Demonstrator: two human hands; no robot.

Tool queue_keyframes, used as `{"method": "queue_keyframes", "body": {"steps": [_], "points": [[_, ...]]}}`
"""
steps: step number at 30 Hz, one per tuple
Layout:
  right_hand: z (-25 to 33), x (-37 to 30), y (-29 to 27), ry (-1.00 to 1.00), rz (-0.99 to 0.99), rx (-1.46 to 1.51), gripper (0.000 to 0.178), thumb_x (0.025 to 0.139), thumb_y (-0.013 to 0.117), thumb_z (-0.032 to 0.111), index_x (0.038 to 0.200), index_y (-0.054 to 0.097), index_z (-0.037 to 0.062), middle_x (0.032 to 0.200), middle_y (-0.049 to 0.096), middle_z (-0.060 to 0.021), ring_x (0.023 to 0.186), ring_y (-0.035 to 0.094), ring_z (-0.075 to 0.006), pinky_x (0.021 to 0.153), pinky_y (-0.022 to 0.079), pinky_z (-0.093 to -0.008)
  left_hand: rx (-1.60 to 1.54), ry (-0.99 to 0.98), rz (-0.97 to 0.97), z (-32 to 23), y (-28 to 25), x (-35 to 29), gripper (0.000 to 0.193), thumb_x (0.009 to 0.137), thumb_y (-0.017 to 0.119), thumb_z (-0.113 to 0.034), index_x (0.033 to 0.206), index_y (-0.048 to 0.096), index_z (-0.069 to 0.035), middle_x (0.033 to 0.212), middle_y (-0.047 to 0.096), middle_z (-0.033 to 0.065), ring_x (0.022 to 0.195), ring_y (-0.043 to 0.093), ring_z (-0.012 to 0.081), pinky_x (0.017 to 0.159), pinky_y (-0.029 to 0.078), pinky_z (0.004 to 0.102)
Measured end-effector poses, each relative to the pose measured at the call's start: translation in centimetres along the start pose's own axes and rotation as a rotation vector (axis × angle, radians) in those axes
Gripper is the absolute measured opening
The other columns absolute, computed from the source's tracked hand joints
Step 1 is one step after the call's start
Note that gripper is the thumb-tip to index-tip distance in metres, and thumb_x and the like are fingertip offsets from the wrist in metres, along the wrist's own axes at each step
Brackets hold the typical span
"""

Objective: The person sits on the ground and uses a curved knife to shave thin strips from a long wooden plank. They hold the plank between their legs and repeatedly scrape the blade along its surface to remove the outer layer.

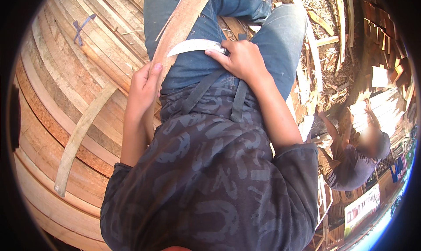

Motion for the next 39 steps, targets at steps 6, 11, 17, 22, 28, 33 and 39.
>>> {"method": "queue_keyframes", "body": {"steps": [6, 11, 17, 22, 28, 33, 39], "points": [[2.0, -0.8, -0.7, -0.035, -0.023, -0.005, 0.056, 0.084, 0.065, 0.057, 0.068, 0.067, 0.0031, 0.056, 0.059, -0.0172, 0.058, 0.062, -0.0382, 0.055, 0.050, -0.0460, -0.307, -0.118, 0.090, 0.5, 1.8, 1.2, 0.045, 0.103, 0.046, -0.039, 0.110, 0.063, 0.002, 0.066, 0.054, 0.0008, 0.051, 0.052, 0.0065, 0.042, 0.044, 0.0219], [2.9, -1.1, -0.7, -0.011, -0.038, -0.061, 0.057, 0.084, 0.064, 0.057, 0.066, 0.066, 0.0031, 0.054, 0.059, -0.0166, 0.055, 0.062, -0.0371, 0.052, 0.050, -0.0448, -0.311, -0.083, 0.102, 0.2, 2.1, 1.6, 0.048, 0.104, 0.044, -0.039, 0.115, 0.062, 0.003, 0.065, 0.053, 0.0008, 0.050, 0.051, 0.0068, 0.041, 0.044, 0.0223], [2.7, -1.3, -0.8, 0.017, -0.078, -0.210, 0.059, 0.083, 0.064, 0.059, 0.063, 0.065, 0.0037, 0.054, 0.060, -0.0144, 0.053, 0.064, -0.0325, 0.048, 0.049, -0.0419, -0.276, -0.058, 0.074, 0.0, 2.4, 1.4, 0.046, 0.105, 0.042, -0.037, 0.117, 0.062, 0.002, 0.064, 0.053, 0.0003, 0.049, 0.051, 0.0062, 0.041, 0.043, 0.0214], [2.3, -0.8, -0.7, -0.010, -0.150, -0.257, 0.059, 0.081, 0.064, 0.062, 0.064, 0.066, 0.0055, 0.054, 0.061, -0.0135, 0.052, 0.064, -0.0312, 0.046, 0.049, -0.0407, -0.279, -0.017, 0.098, 0.0, 2.6, 1.6, 0.047, 0.105, 0.040, -0.038, 0.120, 0.061, 0.001, 0.066, 0.053, -0.0004, 0.051, 0.051, 0.0059, 0.041, 0.042, 0.0203], [0.4, -0.3, -1.0, 0.037, -0.212, -0.331, 0.059, 0.082, 0.062, 0.064, 0.067, 0.067, 0.0073, 0.056, 0.062, -0.0149, 0.056, 0.065, -0.0342, 0.051, 0.051, -0.0437, -0.249, -0.018, 0.101, 0.2, 2.7, 1.5, 0.048, 0.105, 0.040, -0.041, 0.112, 0.063, 0.001, 0.065, 0.052, -0.0003, 0.050, 0.051, 0.0064, 0.041, 0.043, 0.0210], [-3.4, 1.3, -3.7, 0.214, -0.233, -0.355, 0.064, 0.085, 0.057, 0.066, 0.074, 0.070, 0.0040, 0.064, 0.065, -0.0212, 0.065, 0.066, -0.0406, 0.058, 0.052, -0.0484, -0.310, -0.022, 0.104, 0.8, 2.8, 1.7, 0.047, 0.104, 0.042, -0.040, 0.108, 0.062, 0.002, 0.067, 0.054, 0.0012, 0.051, 0.052, 0.0075, 0.042, 0.044, 0.0221], [-2.6, -0.4, -3.3, 0.277, -0.151, -0.176, 0.064, 0.088, 0.057, 0.062, 0.072, 0.067, 0.0005, 0.063, 0.063, -0.0236, 0.066, 0.065, -0.0427, 0.062, 0.052, -0.0492, -0.482, -0.035, 0.152, 1.6, 2.8, 1.8, 0.039, 0.099, 0.048, -0.033, 0.106, 0.062, 0.003, 0.069, 0.056, 0.0041, 0.051, 0.054, 0.0107, 0.042, 0.045, 0.0239]]}}
Point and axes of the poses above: each hand's wrist, its own x-axis towards the middle knuckle, its own y-axis out of the palm, z = x × y, the point moved 7 cm from there along x, towards the middle knuckle
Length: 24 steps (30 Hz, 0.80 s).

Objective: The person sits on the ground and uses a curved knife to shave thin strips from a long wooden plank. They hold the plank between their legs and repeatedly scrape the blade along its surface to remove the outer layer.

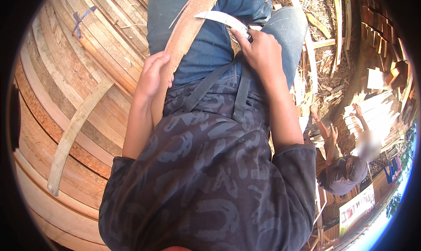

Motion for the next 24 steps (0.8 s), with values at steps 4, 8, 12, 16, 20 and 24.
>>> {"method": "queue_keyframes", "body": {"steps": [4, 8, 12, 16, 20, 24], "points": [[-0.1, -0.8, 0.6, 0.059, 0.114, 0.098, 0.065, 0.090, 0.057, 0.059, 0.071, 0.065, -0.0035, 0.064, 0.061, -0.0267, 0.069, 0.064, -0.0451, 0.064, 0.050, -0.0495, 0.011, -0.014, 0.002, -0.1, 0.1, 0.0, 0.035, 0.098, 0.047, -0.029, 0.101, 0.062, 0.003, 0.067, 0.056, 0.0046, 0.051, 0.054, 0.0109, 0.042, 0.044, 0.0243], [-0.1, -1.0, 1.5, 0.074, 0.204, 0.295, 0.066, 0.094, 0.054, 0.056, 0.067, 0.061, -0.0042, 0.058, 0.058, -0.0217, 0.060, 0.061, -0.0372, 0.061, 0.048, -0.0441, 0.086, -0.032, -0.028, -0.3, 0.0, 0.0, 0.037, 0.100, 0.047, -0.033, 0.096, 0.062, 0.001, 0.064, 0.055, 0.0036, 0.049, 0.053, 0.0102, 0.040, 0.043, 0.0238], [-0.2, -1.5, 4.0, 0.158, 0.477, 0.661, 0.067, 0.098, 0.049, 0.054, 0.058, 0.052, -0.0002, 0.050, 0.045, -0.0028, 0.050, 0.043, -0.0162, 0.052, 0.038, -0.0356, 0.104, -0.019, -0.031, -0.4, 0.2, 0.2, 0.039, 0.101, 0.046, -0.036, 0.094, 0.062, 0.000, 0.062, 0.055, 0.0026, 0.047, 0.052, 0.0095, 0.039, 0.042, 0.0232], [1.3, -2.7, 4.2, 0.106, 0.785, 0.716, 0.067, 0.100, 0.046, 0.055, 0.054, 0.045, 0.0063, 0.054, 0.038, 0.0037, 0.053, 0.032, -0.0079, 0.049, 0.031, -0.0304, 0.074, -0.017, -0.037, -0.3, 0.2, 0.3, 0.039, 0.101, 0.047, -0.036, 0.095, 0.063, -0.001, 0.063, 0.055, 0.0023, 0.048, 0.053, 0.0092, 0.039, 0.043, 0.0230], [0.3, -2.5, 3.8, 0.205, 0.665, 0.824, 0.064, 0.099, 0.046, 0.055, 0.056, 0.046, 0.0086, 0.052, 0.039, 0.0052, 0.048, 0.034, -0.0064, 0.044, 0.028, -0.0273, 0.025, -0.006, 0.015, -0.4, 0.2, 0.2, 0.030, 0.100, 0.052, -0.025, 0.093, 0.063, 0.002, 0.062, 0.055, 0.0035, 0.048, 0.053, 0.0088, 0.042, 0.044, 0.0241], [-1.0, -1.8, 3.5, 0.215, 0.592, 0.835, 0.062, 0.102, 0.037, 0.055, 0.060, 0.041, 0.0093, 0.050, 0.035, 0.0042, 0.039, 0.035, -0.0065, 0.037, 0.028, -0.0242, 0.050, -0.009, 0.102, -0.9, 0.6, -0.2, 0.020, 0.097, 0.056, -0.018, 0.102, 0.060, 0.001, 0.064, 0.056, 0.0036, 0.047, 0.053, 0.0085, 0.043, 0.045, 0.0238]]}}
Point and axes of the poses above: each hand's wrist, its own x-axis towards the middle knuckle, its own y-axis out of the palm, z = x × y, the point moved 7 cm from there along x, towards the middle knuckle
